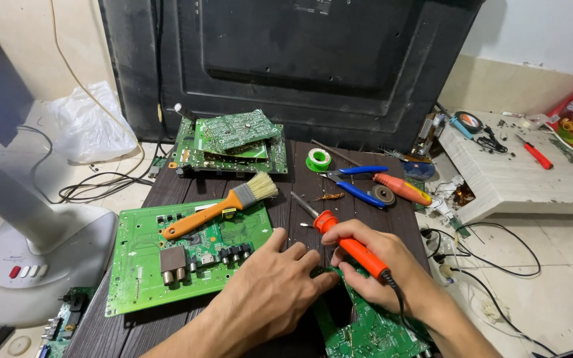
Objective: Soldering electronic components onto a circuit board and cleaning it with a brush.
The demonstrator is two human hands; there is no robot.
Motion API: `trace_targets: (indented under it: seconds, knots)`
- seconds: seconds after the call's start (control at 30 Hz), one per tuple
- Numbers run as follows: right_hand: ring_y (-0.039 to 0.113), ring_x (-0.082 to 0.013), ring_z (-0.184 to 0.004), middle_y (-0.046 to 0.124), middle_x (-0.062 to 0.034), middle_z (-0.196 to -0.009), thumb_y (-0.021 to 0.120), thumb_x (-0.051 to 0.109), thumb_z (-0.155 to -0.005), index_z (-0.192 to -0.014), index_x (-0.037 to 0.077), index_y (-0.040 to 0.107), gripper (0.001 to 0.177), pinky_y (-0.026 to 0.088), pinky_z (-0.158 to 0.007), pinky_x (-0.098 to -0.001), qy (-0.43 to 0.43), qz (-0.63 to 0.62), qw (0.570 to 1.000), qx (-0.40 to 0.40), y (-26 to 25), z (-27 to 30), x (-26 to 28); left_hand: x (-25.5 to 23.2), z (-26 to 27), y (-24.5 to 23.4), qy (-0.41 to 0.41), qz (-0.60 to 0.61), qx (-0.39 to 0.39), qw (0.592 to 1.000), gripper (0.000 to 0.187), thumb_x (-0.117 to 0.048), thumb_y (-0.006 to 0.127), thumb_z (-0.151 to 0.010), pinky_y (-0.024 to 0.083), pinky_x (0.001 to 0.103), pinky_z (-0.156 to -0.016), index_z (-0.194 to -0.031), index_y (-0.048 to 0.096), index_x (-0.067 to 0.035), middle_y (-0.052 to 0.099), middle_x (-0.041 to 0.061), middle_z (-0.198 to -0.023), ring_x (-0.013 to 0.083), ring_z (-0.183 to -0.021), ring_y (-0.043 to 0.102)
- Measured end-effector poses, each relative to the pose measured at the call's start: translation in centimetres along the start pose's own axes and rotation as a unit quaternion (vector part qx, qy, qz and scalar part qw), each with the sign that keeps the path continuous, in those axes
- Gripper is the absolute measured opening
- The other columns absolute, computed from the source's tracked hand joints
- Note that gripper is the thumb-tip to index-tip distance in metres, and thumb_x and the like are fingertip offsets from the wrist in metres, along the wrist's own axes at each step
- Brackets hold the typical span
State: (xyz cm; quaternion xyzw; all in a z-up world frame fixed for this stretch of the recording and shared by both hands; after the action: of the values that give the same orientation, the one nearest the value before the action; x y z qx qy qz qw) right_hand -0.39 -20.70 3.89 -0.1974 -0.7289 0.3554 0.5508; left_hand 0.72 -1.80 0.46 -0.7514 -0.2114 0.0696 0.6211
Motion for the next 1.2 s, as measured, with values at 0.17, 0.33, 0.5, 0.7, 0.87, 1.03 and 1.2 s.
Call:
trace_targets:
  seconds: [0.17,0.33,0.5,0.7,0.87,1.03,1.2]
  knots:
    - [0.082,-0.0086,-0.077,0.084,0.0017,-0.085,0.071,0.009,-0.077,-0.113,0.022,0.069,0.039,0.059,-0.08,-0.0232,0.016,-0.022,1.0,-0.006,-0.5,0.2,-0.3,0.0,0.0,0.1,0.001,0.002,-0.005,1.0,0.033,-0.028,0.053,-0.097,0.041,0.052,-0.082,-0.127,0.066,-0.021,0.065,0.009,-0.093,0.0314,-0.079,0.063]
    - [0.083,-0.0084,-0.079,0.085,0.0017,-0.086,0.076,0.008,-0.073,-0.113,0.022,0.069,0.043,0.06,-0.083,-0.0237,0.028,-0.023,0.999,-0.02,-0.6,0.3,-0.7,0.0,0.1,-0.2,-0.001,0.01,-0.008,1.0,0.033,-0.027,0.053,-0.097,0.04,0.052,-0.083,-0.127,0.067,-0.022,0.064,0.009,-0.092,0.0311,-0.078,0.063]
    - [0.082,-0.0089,-0.077,0.083,0.0015,-0.082,0.074,0.005,-0.075,-0.113,0.021,0.069,0.042,0.06,-0.08,-0.025,0.012,-0.044,0.999,0.021,-0.6,-0.1,-0.4,-0.1,0.1,0.1,-0.002,0.01,-0.007,1.0,0.034,-0.028,0.054,-0.095,0.039,0.052,-0.082,-0.126,0.066,-0.023,0.064,0.007,-0.091,0.0308,-0.077,0.062]
    - [0.076,-0.0108,-0.078,0.077,0.0002,-0.084,0.065,0.007,-0.075,-0.114,0.019,0.068,0.041,0.059,-0.076,-0.0262,-0.022,-0.057,0.996,0.072,-0.7,-0.9,-0.6,-0.3,0.1,0.2,-0.01,0.011,-0.007,1.0,0.037,-0.029,0.056,-0.094,0.039,0.055,-0.088,-0.129,0.065,-0.023,0.064,0.008,-0.094,0.0314,-0.079,0.063]
    - [0.071,-0.0135,-0.079,0.072,-0.0022,-0.089,0.064,0.008,-0.081,-0.116,0.018,0.066,0.037,0.056,-0.075,-0.0289,-0.041,-0.077,0.99,0.107,-0.7,-1.3,-0.6,-0.4,0.1,0.1,-0.009,0.007,-0.005,1.0,0.038,-0.03,0.054,-0.096,0.039,0.054,-0.09,-0.132,0.064,-0.023,0.064,0.009,-0.097,0.0311,-0.08,0.063]
    - [0.071,-0.0109,-0.075,0.072,-0.0018,-0.081,0.065,0.005,-0.078,-0.117,0.018,0.068,0.041,0.056,-0.075,-0.0251,-0.026,-0.092,0.992,0.078,-0.5,-0.9,-1.1,-0.4,0.1,-0.1,-0.012,0.013,-0.013,1.0,0.034,-0.029,0.052,-0.096,0.039,0.056,-0.09,-0.127,0.065,-0.023,0.064,0.008,-0.094,0.0319,-0.078,0.063]
    - [0.074,-0.0103,-0.078,0.074,0.0005,-0.082,0.07,0.006,-0.078,-0.121,0.017,0.068,0.044,0.057,-0.081,-0.0261,-0.007,-0.092,0.995,0.035,-0.5,-0.5,-1.3,-0.3,0.0,-0.1,-0.009,0.015,0.011,1.0,0.039,-0.031,0.053,-0.095,0.038,0.056,-0.092,-0.132,0.064,-0.023,0.064,0.009,-0.095,0.0322,-0.08,0.064]
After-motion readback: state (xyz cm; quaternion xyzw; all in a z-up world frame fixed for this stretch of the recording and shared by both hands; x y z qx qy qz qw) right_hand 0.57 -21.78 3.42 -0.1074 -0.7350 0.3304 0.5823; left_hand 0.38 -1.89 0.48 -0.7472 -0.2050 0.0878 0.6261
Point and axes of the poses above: each hand's wrist, its own z-axis away from the middle knuckle, its own y-axis out of the palm, x = y × z, the point moved 2 cm from there along -z, towards the middle knuckle
